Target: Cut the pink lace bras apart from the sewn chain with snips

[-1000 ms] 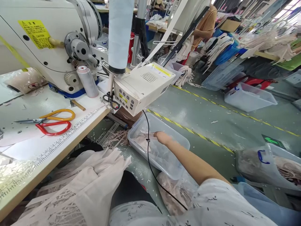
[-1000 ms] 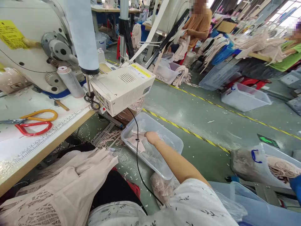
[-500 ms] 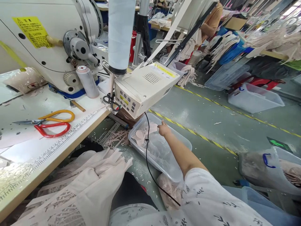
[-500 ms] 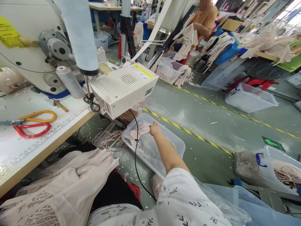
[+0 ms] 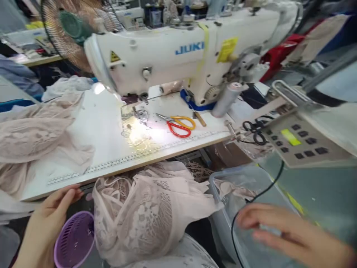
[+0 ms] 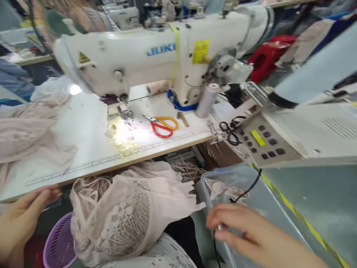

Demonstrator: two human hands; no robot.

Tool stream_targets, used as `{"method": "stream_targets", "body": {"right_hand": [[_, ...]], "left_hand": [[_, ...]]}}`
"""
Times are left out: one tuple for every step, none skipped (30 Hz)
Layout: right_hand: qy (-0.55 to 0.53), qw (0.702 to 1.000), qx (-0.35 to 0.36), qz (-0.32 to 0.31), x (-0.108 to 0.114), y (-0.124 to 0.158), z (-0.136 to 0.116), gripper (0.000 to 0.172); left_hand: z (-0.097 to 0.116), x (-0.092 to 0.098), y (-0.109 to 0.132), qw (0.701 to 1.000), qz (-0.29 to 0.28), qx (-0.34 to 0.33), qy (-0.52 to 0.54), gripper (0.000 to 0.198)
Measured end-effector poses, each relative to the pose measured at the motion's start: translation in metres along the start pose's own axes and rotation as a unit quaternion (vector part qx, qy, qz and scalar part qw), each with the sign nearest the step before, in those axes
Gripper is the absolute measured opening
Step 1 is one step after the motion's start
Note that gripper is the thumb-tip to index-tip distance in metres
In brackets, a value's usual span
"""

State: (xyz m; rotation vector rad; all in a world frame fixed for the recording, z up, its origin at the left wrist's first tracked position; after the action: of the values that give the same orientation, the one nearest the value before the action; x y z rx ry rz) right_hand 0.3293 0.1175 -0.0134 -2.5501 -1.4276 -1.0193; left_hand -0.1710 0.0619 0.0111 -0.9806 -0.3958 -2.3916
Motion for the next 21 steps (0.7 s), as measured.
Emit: {"method": "stream_targets", "body": {"right_hand": [[0.019, 0.999, 0.011, -0.033, -0.012, -0.019, -0.019, 0.017], [0.039, 0.998, 0.019, -0.044, -0.021, -0.039, -0.037, 0.020], [0.058, 0.997, 0.029, -0.046, -0.029, -0.059, -0.054, 0.021], [0.077, 0.995, 0.038, -0.043, -0.035, -0.079, -0.068, 0.026], [0.088, 0.994, 0.049, -0.045, -0.042, -0.097, -0.080, 0.030], [0.097, 0.992, 0.061, -0.047, -0.047, -0.114, -0.091, 0.036], [0.105, 0.990, 0.074, -0.050, -0.053, -0.128, -0.102, 0.044], [0.113, 0.988, 0.086, -0.058, -0.058, -0.140, -0.111, 0.052], [0.124, 0.985, 0.097, -0.066, -0.063, -0.150, -0.120, 0.059], [0.136, 0.982, 0.107, -0.077, -0.068, -0.159, -0.127, 0.065], [0.150, 0.978, 0.114, -0.088, -0.073, -0.167, -0.134, 0.069], [0.164, 0.974, 0.122, -0.096, -0.077, -0.174, -0.141, 0.069], [0.177, 0.971, 0.131, -0.098, -0.078, -0.181, -0.148, 0.068], [0.187, 0.967, 0.145, -0.091, -0.077, -0.189, -0.156, 0.064], [0.193, 0.965, 0.160, -0.074, -0.074, -0.197, -0.165, 0.059], [0.194, 0.963, 0.177, -0.052, -0.068, -0.206, -0.175, 0.053], [0.191, 0.962, 0.191, -0.028, -0.061, -0.216, -0.185, 0.046], [0.185, 0.963, 0.198, -0.007, -0.053, -0.229, -0.196, 0.041], [0.182, 0.964, 0.193, 0.005, -0.047, -0.245, -0.205, 0.037], [0.183, 0.967, 0.176, 0.007, -0.042, -0.265, -0.213, 0.034], [0.190, 0.970, 0.149, 0.001, -0.039, -0.288, -0.220, 0.034]], "left_hand": [[-0.011, 0.001, 0.000, 0.999, -0.014, 0.019, 0.026, 0.046], [-0.018, -0.001, 0.001, 0.998, -0.032, 0.031, 0.048, 0.049], [-0.023, -0.003, 0.003, 0.996, -0.049, 0.033, 0.063, 0.051], [-0.026, -0.006, 0.005, 0.995, -0.060, 0.027, 0.069, 0.051], [-0.029, -0.007, 0.007, 0.995, -0.066, 0.017, 0.068, 0.050], [-0.033, -0.009, 0.008, 0.995, -0.071, 0.007, 0.070, 0.050], [-0.039, -0.010, 0.010, 0.995, -0.074, -0.002, 0.071, 0.050], [-0.047, -0.012, 0.011, 0.995, -0.073, -0.009, 0.073, 0.051], [-0.056, -0.015, 0.013, 0.995, -0.073, -0.017, 0.073, 0.052], [-0.065, -0.020, 0.014, 0.994, -0.075, -0.026, 0.071, 0.054], [-0.074, -0.028, 0.015, 0.994, -0.080, -0.034, 0.069, 0.056], [-0.081, -0.040, 0.016, 0.992, -0.092, -0.043, 0.069, 0.058], [-0.087, -0.054, 0.017, 0.990, -0.110, -0.052, 0.069, 0.060], [-0.092, -0.069, 0.017, 0.988, -0.128, -0.056, 0.068, 0.061], [-0.096, -0.084, 0.017, 0.987, -0.139, -0.052, 0.063, 0.062], [-0.098, -0.097, 0.017, 0.986, -0.147, -0.046, 0.057, 0.061], [-0.099, -0.109, 0.017, 0.985, -0.158, -0.041, 0.051, 0.062], [-0.099, -0.118, 0.016, 0.985, -0.165, -0.037, 0.045, 0.064], [-0.097, -0.124, 0.016, 0.984, -0.173, -0.032, 0.039, 0.067], [-0.096, -0.127, 0.015, 0.983, -0.181, -0.028, 0.034, 0.069], [-0.094, -0.128, 0.015, 0.982, -0.187, -0.023, 0.030, 0.072]]}}
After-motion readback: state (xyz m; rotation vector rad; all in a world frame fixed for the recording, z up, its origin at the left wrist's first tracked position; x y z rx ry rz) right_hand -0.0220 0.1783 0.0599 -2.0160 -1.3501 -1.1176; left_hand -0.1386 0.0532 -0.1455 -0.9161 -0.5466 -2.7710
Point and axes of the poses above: each hand's wrist, its own y-axis away from the middle knuckle, its own x-axis out of the back of the hand, z = x × y, the point moved 8 cm from there along -y, towards the middle knuckle, and after that the axes turned 8 degrees about -z, right-handed, at the moved point
